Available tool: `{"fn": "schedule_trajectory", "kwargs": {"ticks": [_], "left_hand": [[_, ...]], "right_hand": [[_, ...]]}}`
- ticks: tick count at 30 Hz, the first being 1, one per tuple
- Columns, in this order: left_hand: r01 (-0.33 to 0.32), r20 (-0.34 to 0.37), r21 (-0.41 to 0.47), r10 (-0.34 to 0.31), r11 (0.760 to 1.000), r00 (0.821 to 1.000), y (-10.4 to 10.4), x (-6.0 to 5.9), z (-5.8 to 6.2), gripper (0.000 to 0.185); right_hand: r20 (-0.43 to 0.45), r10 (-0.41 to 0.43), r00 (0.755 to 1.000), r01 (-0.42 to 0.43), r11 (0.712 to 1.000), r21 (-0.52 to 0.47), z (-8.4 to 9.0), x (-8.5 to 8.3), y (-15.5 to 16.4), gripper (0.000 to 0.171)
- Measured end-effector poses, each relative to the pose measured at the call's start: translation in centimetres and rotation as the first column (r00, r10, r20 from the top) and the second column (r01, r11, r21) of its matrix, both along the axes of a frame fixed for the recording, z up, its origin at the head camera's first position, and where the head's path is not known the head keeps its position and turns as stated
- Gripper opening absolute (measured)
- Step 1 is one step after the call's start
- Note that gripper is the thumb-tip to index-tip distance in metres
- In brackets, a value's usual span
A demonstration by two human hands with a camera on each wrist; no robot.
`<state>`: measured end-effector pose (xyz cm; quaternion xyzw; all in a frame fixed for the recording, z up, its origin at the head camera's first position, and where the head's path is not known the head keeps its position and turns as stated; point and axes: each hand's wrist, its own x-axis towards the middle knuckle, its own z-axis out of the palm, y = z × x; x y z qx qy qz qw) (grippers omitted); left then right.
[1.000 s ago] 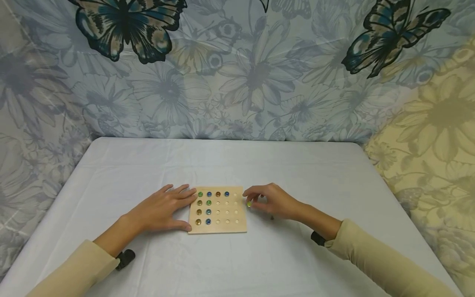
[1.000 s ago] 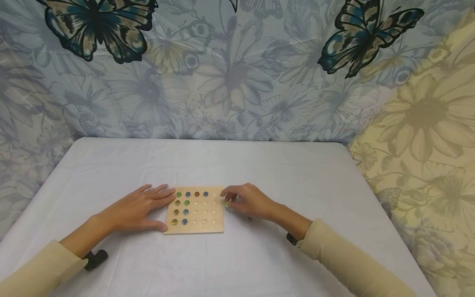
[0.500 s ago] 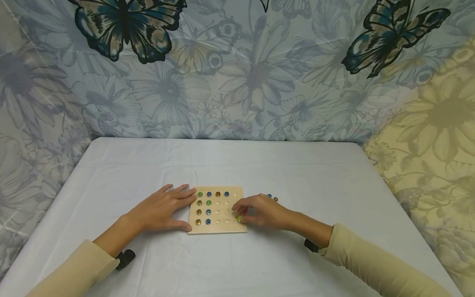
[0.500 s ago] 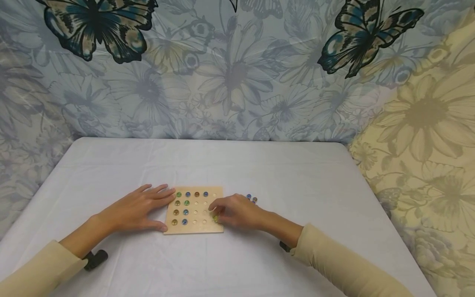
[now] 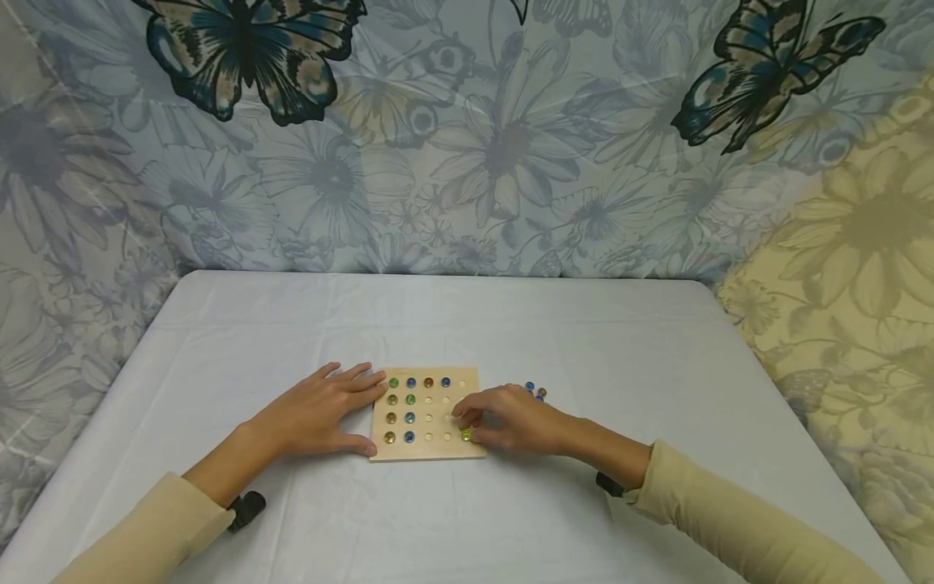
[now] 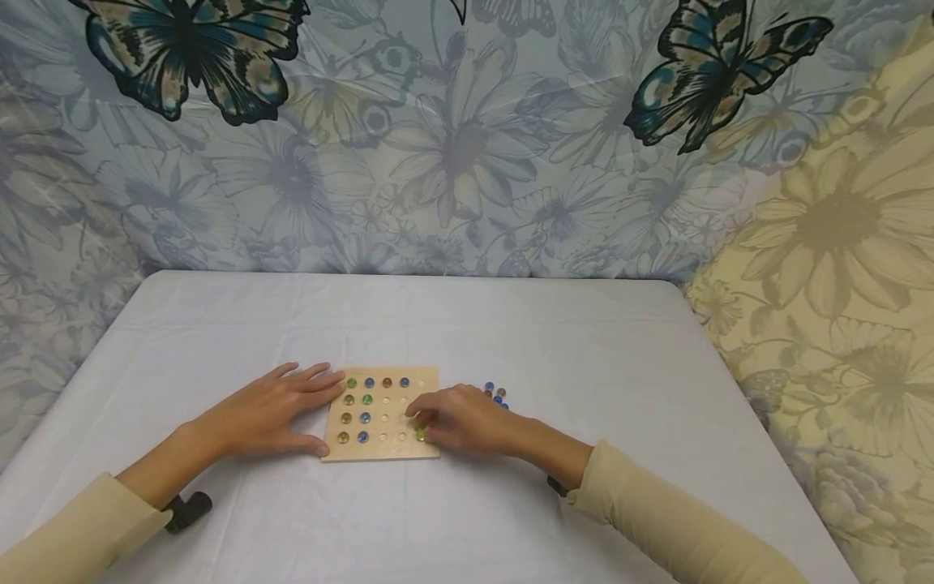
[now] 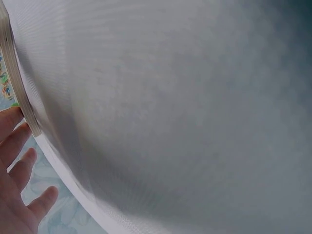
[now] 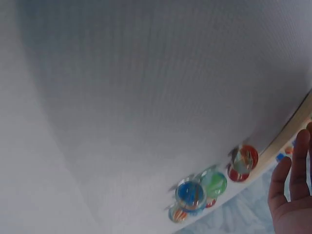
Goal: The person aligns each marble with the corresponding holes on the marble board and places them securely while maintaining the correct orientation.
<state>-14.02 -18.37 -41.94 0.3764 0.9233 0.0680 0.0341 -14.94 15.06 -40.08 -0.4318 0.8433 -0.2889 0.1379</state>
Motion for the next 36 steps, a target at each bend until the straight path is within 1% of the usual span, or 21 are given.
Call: {"fn": "schedule_trajectory", "kwargs": {"ticks": [3,8,12,16,23,28,36], "left_hand": [[0.002,-0.004,0.0,-0.002,1.0,1.0,0.1,0.0,0.1,0.095],[0.003,-0.001,0.003,-0.003,1.0,1.0,0.1,0.1,0.3,0.094],[0.001,0.004,0.0,-0.001,1.0,1.0,0.1,0.2,0.3,0.094],[0.003,0.004,-0.001,-0.003,1.0,1.0,0.1,0.2,0.2,0.094],[0.002,0.0,0.004,-0.002,1.0,1.0,0.1,0.2,0.3,0.094],[0.006,0.005,0.009,-0.006,1.0,1.0,0.2,0.3,0.3,0.093],[0.006,0.0,0.004,-0.006,1.0,1.0,0.1,0.2,0.4,0.093]], "right_hand": [[-0.029,-0.014,0.999,0.013,1.0,-0.018,0.5,-0.3,0.7,0.031],[-0.046,-0.095,0.994,0.095,0.995,-0.012,1.4,-1.4,2.6,0.032],[-0.071,-0.14,0.988,0.139,0.99,-0.016,1.5,-2.3,4.3,0.034],[-0.109,-0.167,0.98,0.164,0.986,-0.032,1.3,-2.9,5.8,0.035],[-0.128,-0.211,0.969,0.208,0.977,-0.04,0.7,-3.3,7.7,0.035],[-0.104,-0.242,0.965,0.242,0.97,-0.019,0.2,-3.5,8.7,0.034],[-0.086,-0.263,0.961,0.265,0.964,0.008,-0.2,-3.4,9.6,0.035]]}}
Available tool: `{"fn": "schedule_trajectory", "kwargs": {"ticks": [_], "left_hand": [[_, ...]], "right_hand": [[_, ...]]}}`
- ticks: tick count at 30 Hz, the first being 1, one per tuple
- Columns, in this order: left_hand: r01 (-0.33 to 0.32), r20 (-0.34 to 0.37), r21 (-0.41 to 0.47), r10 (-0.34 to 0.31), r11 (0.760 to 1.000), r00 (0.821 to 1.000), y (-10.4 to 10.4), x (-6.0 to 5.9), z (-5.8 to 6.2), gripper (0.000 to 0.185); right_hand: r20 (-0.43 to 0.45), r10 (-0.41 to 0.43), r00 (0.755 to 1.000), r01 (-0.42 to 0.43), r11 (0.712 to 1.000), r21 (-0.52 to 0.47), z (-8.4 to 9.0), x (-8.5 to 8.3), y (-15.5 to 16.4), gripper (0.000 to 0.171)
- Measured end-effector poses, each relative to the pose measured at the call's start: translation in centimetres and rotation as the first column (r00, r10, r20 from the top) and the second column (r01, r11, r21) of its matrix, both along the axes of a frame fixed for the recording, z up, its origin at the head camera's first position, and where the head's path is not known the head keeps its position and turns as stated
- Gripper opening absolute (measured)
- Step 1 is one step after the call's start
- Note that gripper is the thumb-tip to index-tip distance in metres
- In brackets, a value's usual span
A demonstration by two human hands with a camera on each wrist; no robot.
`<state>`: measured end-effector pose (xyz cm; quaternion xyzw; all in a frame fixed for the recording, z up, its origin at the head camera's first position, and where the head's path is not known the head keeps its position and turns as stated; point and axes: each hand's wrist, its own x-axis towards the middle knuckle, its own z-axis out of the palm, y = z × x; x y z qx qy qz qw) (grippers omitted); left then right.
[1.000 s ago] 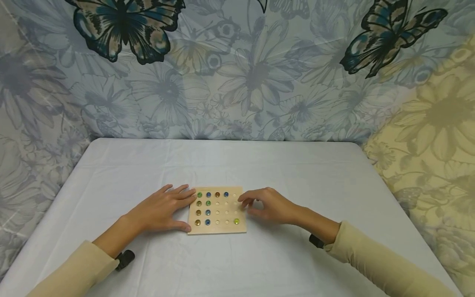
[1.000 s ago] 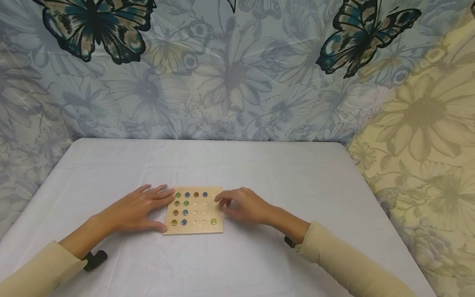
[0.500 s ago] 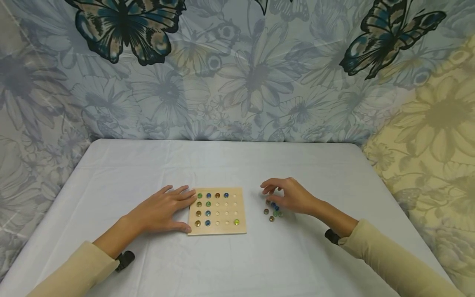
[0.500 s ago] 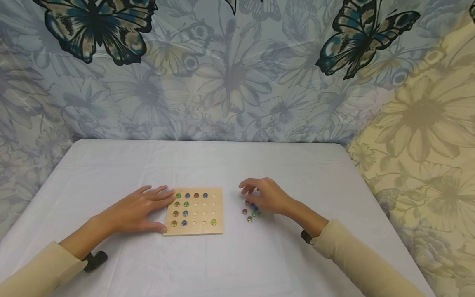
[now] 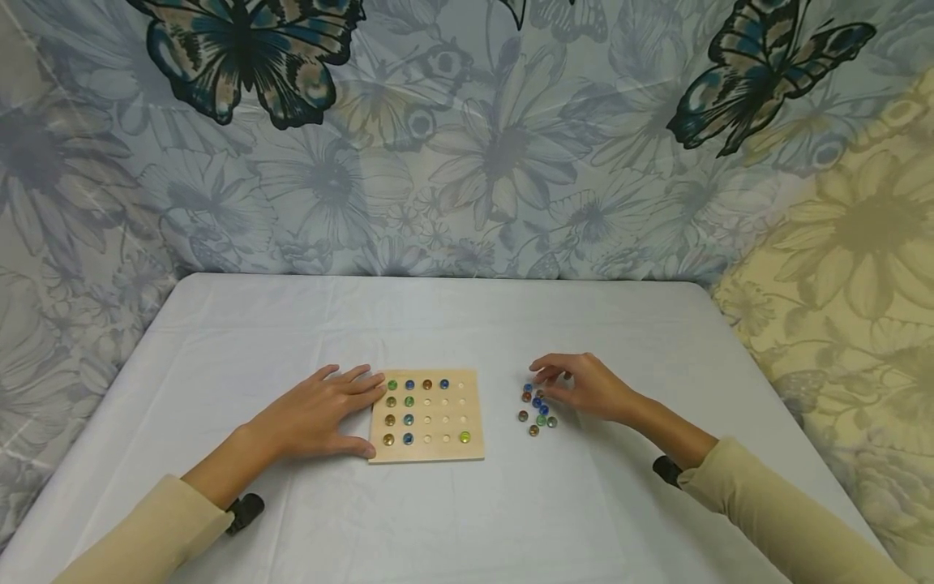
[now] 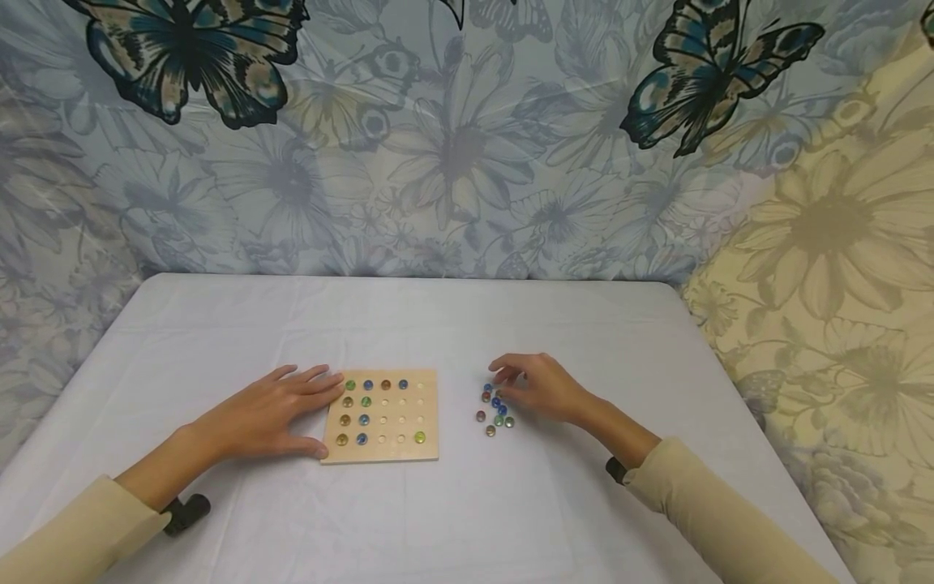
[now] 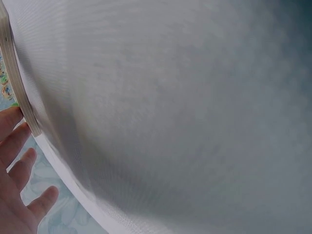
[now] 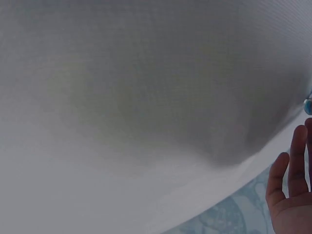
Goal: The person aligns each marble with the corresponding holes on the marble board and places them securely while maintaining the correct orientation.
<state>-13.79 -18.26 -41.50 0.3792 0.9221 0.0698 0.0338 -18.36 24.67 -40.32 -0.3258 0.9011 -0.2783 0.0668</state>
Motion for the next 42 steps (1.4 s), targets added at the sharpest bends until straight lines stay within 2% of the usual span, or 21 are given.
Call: {"fn": "schedule_trajectory", "kwargs": {"ticks": [11,28,42], "left_hand": [[0.004,-0.002,0.004,-0.004,1.0,1.0,0.0,0.0,-0.1,0.093],[-0.003,0.005,0.003,0.003,1.0,1.0,0.0,0.0,0.0,0.094],[-0.001,0.014,0.009,0.001,1.0,1.0,0.1,0.0,0.2,0.093]], "right_hand": [[0.01,0.032,0.999,-0.032,0.999,0.001,-0.7,0.0,0.3,0.036],[0.01,0.031,0.999,-0.031,0.999,0.038,-0.2,-0.3,-0.2,0.033],[-0.026,0.022,0.999,-0.022,1.0,-0.011,0.6,-0.7,-1.0,0.034]]}}
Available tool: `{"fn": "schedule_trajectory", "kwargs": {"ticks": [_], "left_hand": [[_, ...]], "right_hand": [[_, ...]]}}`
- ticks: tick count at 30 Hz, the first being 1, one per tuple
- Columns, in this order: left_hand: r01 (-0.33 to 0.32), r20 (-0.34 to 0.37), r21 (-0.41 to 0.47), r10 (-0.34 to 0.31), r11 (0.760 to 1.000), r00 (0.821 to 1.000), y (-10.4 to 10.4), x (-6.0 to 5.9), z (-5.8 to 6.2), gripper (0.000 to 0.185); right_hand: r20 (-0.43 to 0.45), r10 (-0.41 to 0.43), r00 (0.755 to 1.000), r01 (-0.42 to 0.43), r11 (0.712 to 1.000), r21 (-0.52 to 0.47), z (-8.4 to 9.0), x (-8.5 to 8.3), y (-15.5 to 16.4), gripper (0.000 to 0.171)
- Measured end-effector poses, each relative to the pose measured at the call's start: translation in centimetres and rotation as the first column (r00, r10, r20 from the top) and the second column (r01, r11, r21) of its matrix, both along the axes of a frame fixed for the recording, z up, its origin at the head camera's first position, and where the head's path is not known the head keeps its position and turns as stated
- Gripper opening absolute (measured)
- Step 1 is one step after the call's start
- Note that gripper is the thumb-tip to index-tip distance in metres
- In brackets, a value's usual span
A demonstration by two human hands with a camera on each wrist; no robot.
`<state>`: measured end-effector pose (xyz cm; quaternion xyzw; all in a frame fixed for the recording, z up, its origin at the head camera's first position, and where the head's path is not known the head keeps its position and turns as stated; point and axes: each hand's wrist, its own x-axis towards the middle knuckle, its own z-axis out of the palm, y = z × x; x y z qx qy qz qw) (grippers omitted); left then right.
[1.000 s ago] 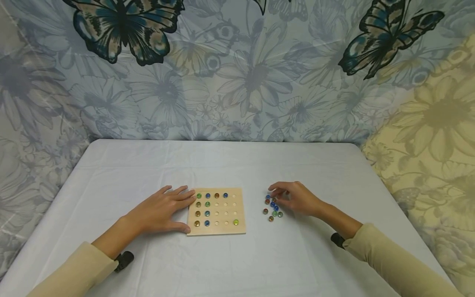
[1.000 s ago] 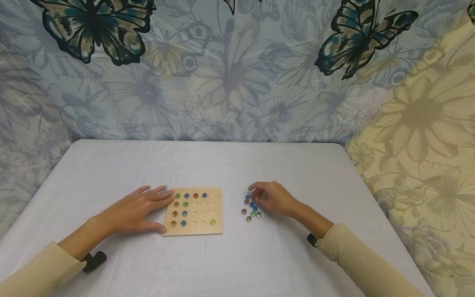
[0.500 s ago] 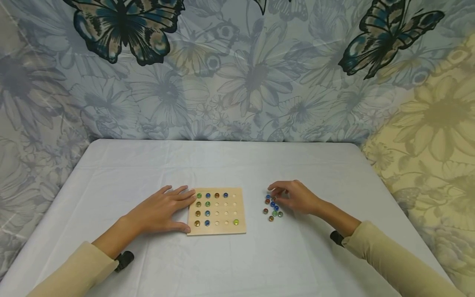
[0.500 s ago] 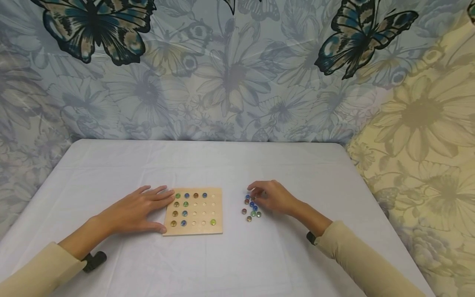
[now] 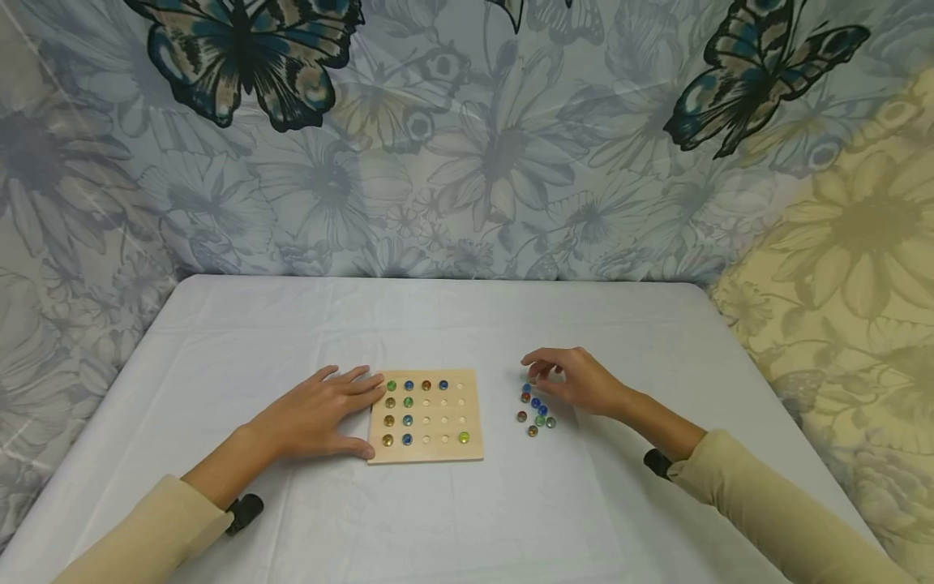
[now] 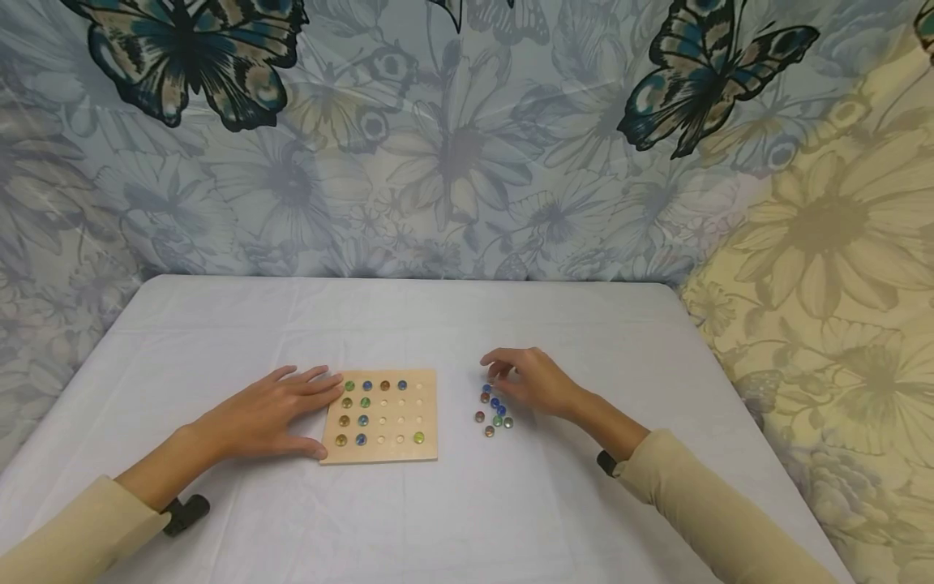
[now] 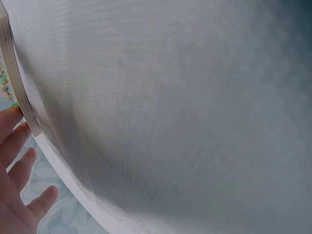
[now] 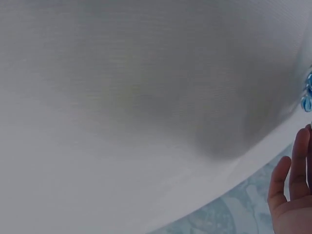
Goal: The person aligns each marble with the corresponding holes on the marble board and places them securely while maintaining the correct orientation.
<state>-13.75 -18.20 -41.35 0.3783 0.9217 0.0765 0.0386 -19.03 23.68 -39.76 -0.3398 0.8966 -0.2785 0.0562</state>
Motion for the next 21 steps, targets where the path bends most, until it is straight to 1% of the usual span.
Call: {"fn": "schedule_trajectory", "kwargs": {"ticks": [6,12,21], "left_hand": [[0.001,0.004,0.003,-0.001,1.0,1.0,-0.1,0.0,-0.2,0.093],[0.004,0.003,0.003,-0.004,1.0,1.0,-0.1,0.0,-0.2,0.094],[0.008,-0.012,-0.003,-0.008,1.0,1.0,0.0,0.0,-0.2,0.093]], "right_hand": [[-0.029,0.03,0.999,-0.03,0.999,-0.013,0.2,0.1,-1.1,0.033],[0.007,0.053,0.999,-0.053,0.999,-0.01,0.4,0.2,-2.7,0.032],[0.022,0.103,0.994,-0.103,0.994,-0.02,0.3,0.5,-5.3,0.03]]}}
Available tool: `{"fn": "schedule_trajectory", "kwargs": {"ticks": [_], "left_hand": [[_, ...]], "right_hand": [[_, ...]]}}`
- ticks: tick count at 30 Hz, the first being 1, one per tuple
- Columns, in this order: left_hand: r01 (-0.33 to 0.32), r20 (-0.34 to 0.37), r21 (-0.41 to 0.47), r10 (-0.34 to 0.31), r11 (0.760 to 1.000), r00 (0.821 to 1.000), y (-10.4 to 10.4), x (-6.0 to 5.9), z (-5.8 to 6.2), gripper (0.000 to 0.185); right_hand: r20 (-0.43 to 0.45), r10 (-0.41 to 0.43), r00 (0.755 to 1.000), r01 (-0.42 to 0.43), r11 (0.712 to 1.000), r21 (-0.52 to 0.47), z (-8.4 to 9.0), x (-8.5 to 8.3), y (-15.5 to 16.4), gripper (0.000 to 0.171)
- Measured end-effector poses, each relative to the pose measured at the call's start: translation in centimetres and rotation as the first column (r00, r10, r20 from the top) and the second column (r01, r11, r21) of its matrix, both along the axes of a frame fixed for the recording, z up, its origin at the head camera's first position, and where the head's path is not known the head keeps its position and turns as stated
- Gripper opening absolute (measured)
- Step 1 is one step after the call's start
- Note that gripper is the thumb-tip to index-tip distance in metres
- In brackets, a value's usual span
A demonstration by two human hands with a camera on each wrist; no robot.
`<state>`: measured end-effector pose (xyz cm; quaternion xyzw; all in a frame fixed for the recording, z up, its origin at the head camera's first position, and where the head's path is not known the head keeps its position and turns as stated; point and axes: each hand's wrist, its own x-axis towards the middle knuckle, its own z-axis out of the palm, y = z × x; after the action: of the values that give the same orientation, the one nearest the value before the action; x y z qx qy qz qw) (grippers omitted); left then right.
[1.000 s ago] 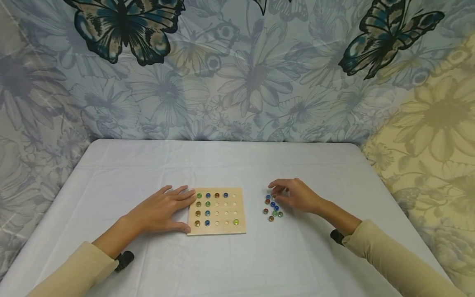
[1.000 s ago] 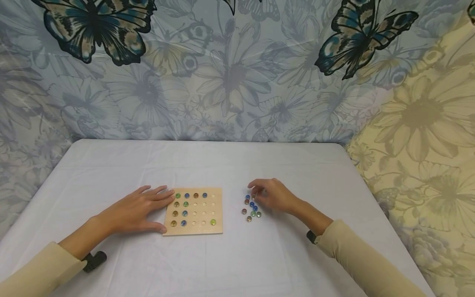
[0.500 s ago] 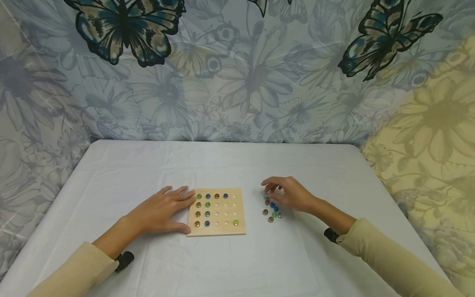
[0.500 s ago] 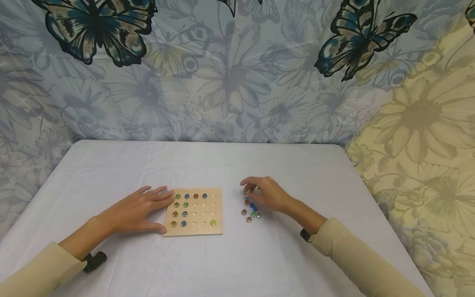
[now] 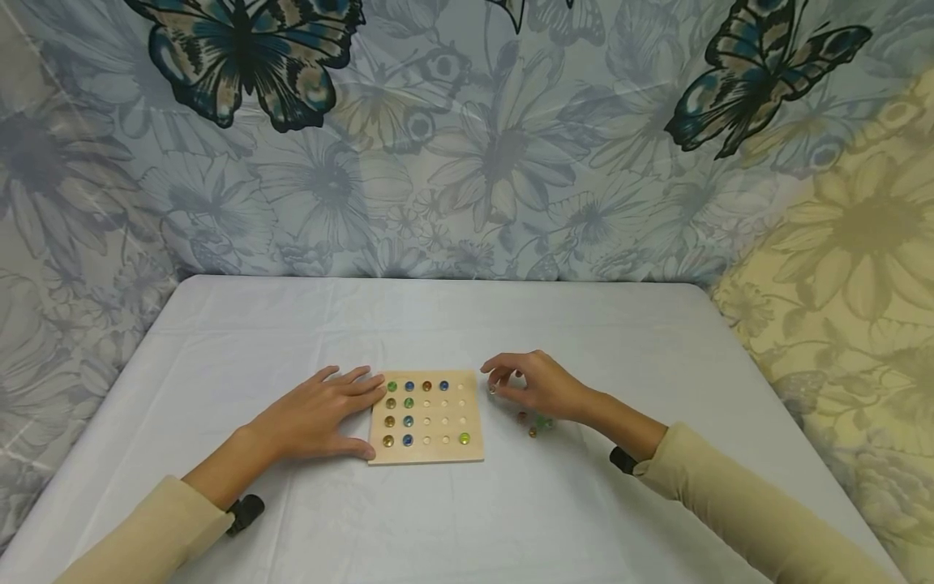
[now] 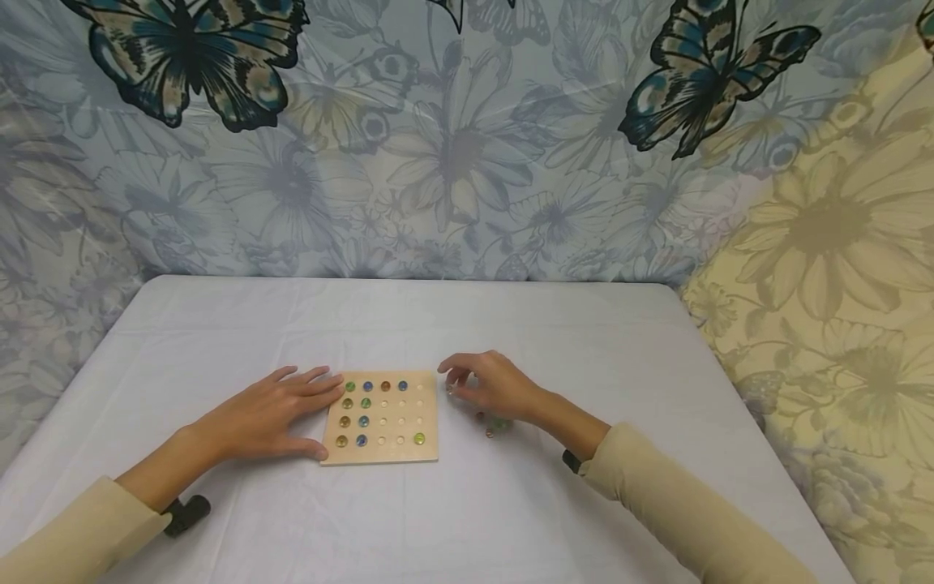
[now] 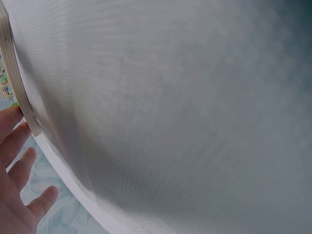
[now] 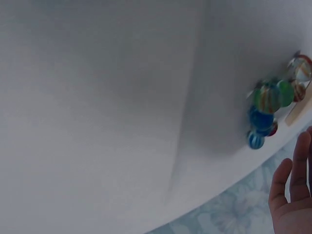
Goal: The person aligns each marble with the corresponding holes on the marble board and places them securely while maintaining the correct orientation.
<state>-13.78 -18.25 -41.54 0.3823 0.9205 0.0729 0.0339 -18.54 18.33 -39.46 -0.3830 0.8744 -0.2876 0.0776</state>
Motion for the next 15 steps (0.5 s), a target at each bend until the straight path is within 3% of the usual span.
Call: {"fn": "schedule_trajectory", "kwargs": {"ticks": [15], "left_hand": [[-0.004,-0.002,-0.005,0.004,1.0,1.0,0.1,0.0,0.1,0.093]], "right_hand": [[0.074,0.096,0.993,-0.097,0.995,0.015,-0.2,1.3,-3.5,0.032]]}}
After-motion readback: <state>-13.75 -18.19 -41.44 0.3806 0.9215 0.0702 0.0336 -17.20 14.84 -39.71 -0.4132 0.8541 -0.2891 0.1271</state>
